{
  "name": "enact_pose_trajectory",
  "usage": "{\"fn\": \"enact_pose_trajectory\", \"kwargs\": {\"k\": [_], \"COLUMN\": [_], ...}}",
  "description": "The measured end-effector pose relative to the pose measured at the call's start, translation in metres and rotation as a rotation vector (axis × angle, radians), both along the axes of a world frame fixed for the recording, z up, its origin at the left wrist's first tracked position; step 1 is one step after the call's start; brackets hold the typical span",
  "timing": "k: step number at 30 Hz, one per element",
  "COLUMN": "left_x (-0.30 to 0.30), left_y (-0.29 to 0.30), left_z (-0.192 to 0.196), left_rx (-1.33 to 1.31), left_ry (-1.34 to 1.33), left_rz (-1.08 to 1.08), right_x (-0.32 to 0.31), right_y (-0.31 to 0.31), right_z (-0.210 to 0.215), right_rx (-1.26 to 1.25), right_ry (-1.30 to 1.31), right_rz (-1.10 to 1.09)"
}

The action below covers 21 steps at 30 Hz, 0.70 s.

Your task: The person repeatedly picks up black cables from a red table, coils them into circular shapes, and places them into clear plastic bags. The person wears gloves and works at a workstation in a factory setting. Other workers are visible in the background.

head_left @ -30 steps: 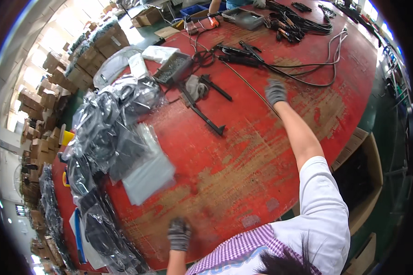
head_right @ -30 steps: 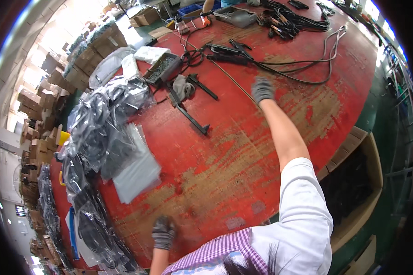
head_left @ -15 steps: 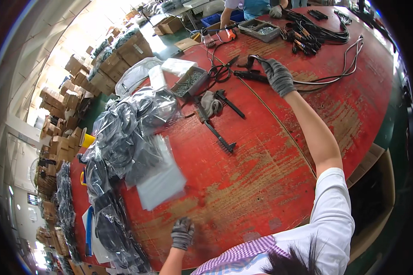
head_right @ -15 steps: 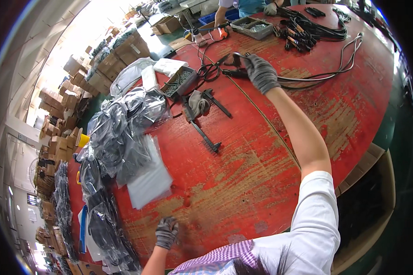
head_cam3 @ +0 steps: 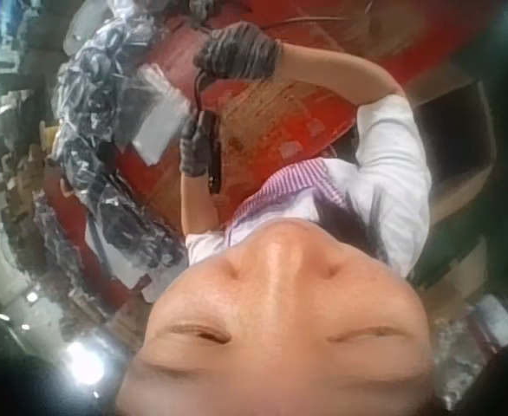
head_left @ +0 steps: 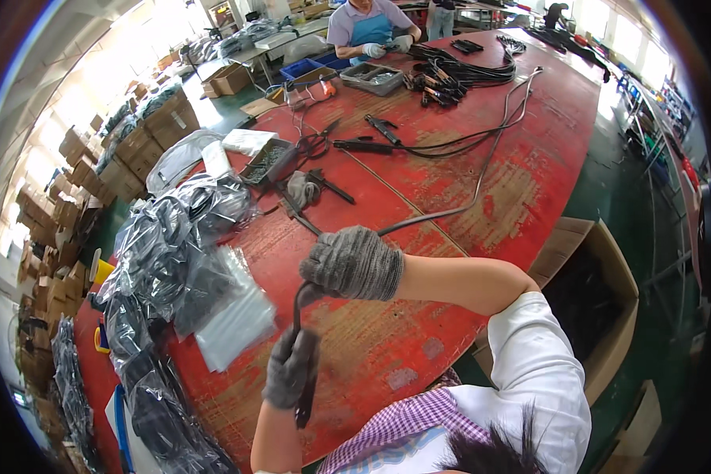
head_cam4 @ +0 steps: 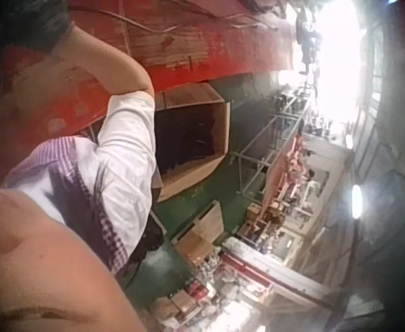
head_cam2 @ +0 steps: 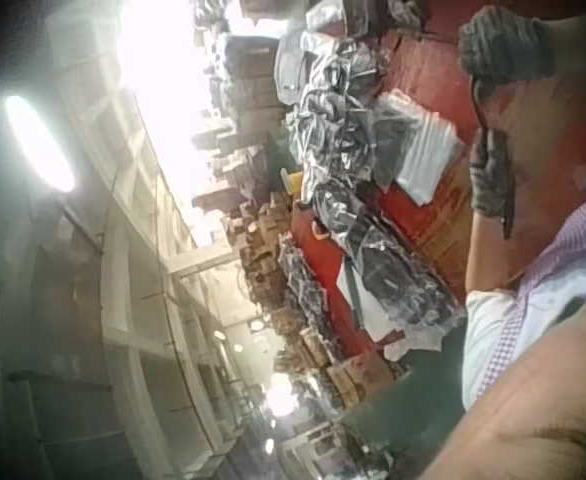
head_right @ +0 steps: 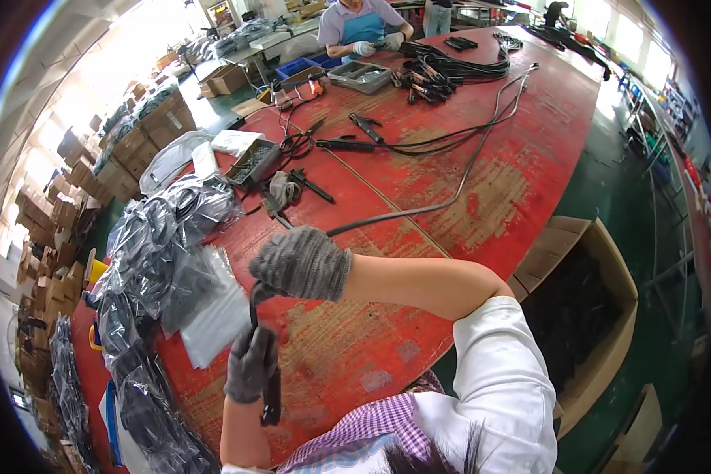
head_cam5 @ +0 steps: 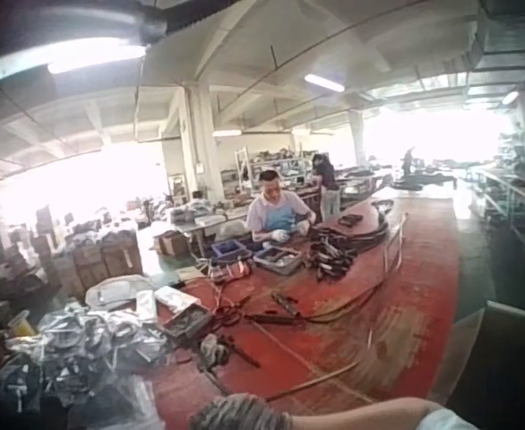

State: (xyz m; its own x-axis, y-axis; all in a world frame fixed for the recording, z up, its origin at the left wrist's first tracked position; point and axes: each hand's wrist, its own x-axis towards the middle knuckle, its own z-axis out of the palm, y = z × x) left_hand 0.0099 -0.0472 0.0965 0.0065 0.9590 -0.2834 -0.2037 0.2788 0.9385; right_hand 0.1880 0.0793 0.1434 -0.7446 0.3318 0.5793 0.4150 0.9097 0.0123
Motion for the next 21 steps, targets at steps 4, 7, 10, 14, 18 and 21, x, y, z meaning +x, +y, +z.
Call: {"fn": "enact_pose_trajectory", "kwargs": {"k": [4,7,10,14,18,21], "left_x": [-0.111,-0.189,-0.286,-0.284,-0.151,-0.089], "left_y": [-0.079,-0.122,-0.179,-0.171,-0.081,-0.063], "left_z": [-0.047,-0.030,-0.007,-0.026,-0.001,0.014], "left_rx": [-0.117,0.255,0.320,0.620,0.136,-0.089], "left_ry": [-0.405,-0.726,-0.705,0.069,-0.052,0.318], "left_rz": [-0.079,0.115,0.446,0.138,0.027,-0.191], "right_x": [0.004,0.051,0.111,0.053,-0.042,-0.095], "right_y": [-0.015,0.009,0.016,-0.042,-0.104,-0.102], "right_z": [-0.073,-0.149,-0.162,-0.137,-0.078,-0.042], "right_rx": [-0.230,-0.221,-0.496,-0.436,-0.273,-0.357], "right_ry": [-0.061,-0.084,-0.249,-0.540,-0.260,-0.052], "right_rz": [0.099,0.051,-0.391,-0.104,0.471,0.301]}}
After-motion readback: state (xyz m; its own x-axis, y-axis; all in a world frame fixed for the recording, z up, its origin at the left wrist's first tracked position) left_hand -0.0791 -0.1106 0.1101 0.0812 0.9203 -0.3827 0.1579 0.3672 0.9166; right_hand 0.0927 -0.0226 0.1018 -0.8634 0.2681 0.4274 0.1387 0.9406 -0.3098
